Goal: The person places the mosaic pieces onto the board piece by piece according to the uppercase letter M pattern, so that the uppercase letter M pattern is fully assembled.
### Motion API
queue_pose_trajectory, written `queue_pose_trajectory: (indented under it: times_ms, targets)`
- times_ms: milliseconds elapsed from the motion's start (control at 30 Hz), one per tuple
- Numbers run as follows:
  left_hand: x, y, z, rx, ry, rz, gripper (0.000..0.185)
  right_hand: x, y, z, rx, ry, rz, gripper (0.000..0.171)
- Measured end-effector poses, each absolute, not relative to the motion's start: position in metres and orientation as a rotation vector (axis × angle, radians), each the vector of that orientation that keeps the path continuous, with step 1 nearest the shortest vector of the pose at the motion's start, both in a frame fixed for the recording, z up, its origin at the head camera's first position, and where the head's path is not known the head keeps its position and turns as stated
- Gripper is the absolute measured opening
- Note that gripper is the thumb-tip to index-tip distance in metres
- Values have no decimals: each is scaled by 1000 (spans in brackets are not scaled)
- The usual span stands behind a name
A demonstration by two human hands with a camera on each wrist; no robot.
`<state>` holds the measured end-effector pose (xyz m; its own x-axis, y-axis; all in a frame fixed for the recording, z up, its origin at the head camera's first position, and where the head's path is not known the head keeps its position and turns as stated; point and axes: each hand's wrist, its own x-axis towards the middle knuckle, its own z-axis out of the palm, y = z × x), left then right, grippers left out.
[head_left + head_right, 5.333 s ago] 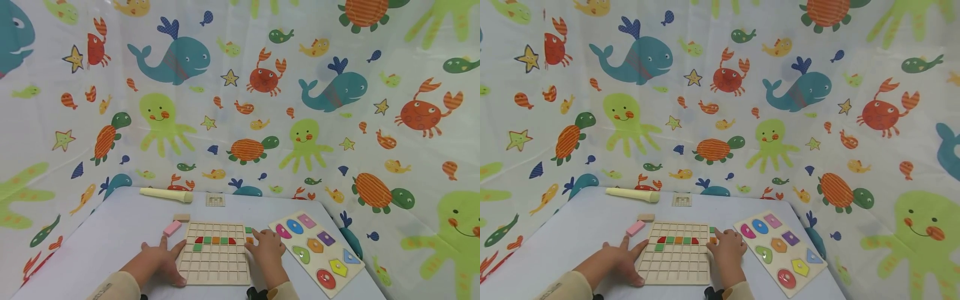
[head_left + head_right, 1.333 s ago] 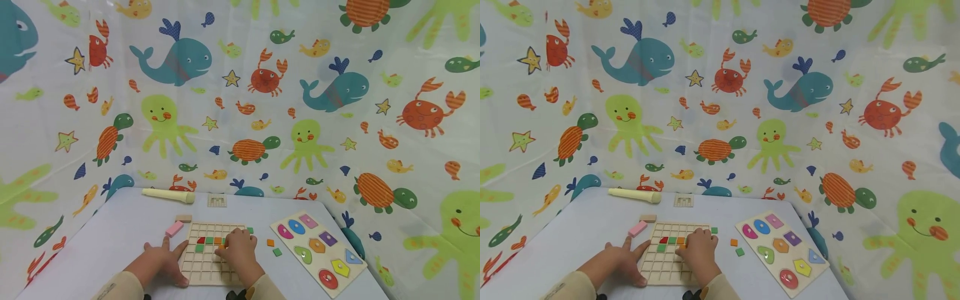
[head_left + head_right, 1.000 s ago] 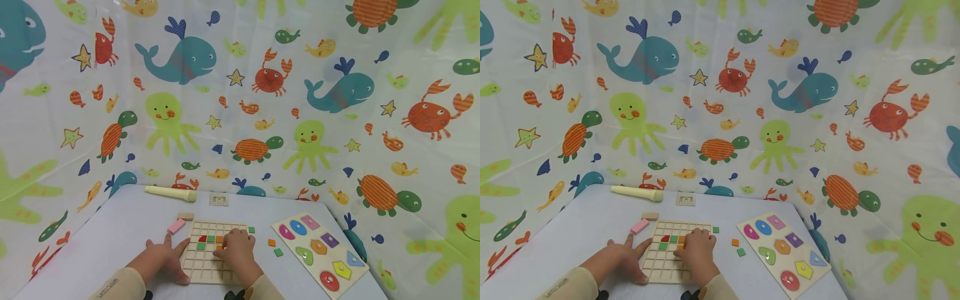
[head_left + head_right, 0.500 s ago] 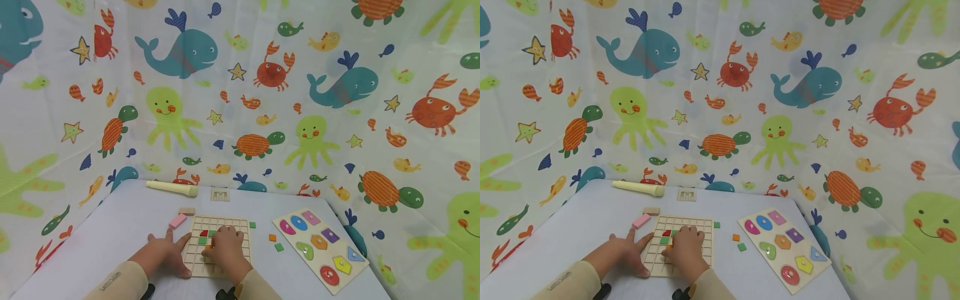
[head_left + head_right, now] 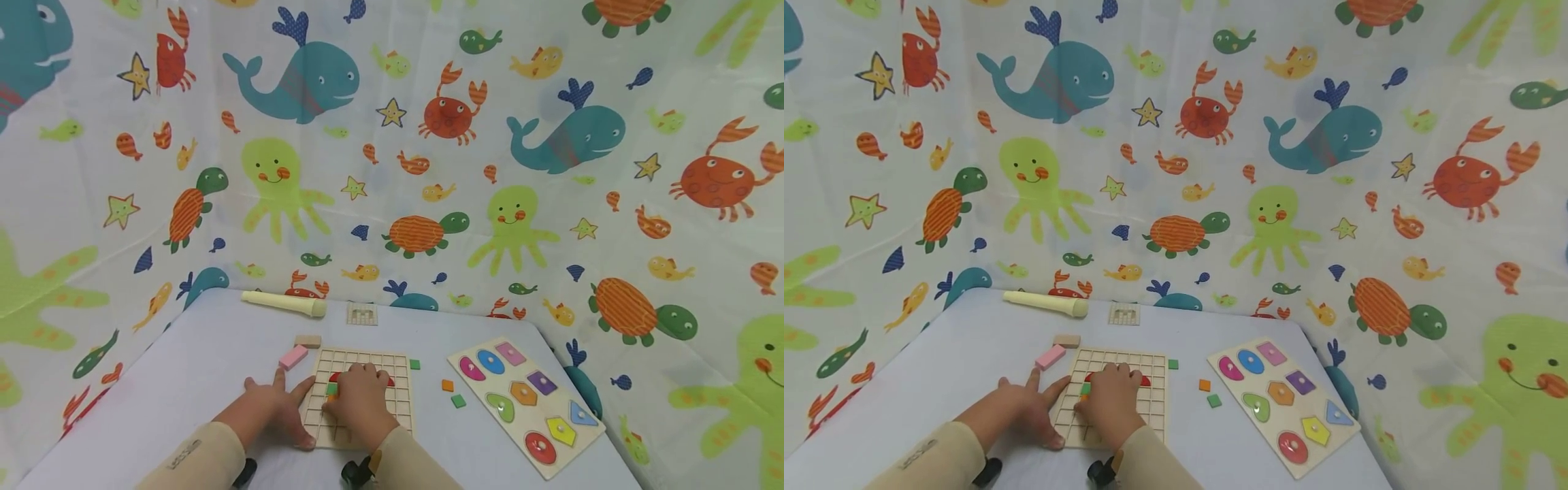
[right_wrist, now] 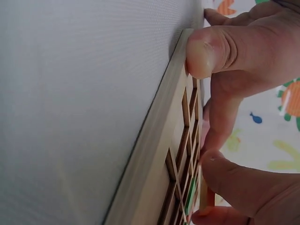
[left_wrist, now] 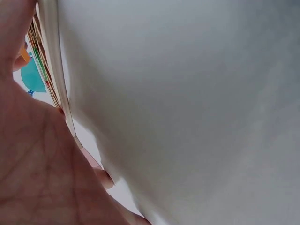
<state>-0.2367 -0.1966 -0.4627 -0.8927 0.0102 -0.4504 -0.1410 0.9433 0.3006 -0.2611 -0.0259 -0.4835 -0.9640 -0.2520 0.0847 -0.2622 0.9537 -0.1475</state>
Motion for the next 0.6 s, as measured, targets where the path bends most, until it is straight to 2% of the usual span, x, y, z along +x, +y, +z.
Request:
queue_pose_trajectory:
  times_ms: [600]
  targets:
    - [-235,-198,-464,-88,2665,449,131,-262,-39,-486,379,-3006,67,58]
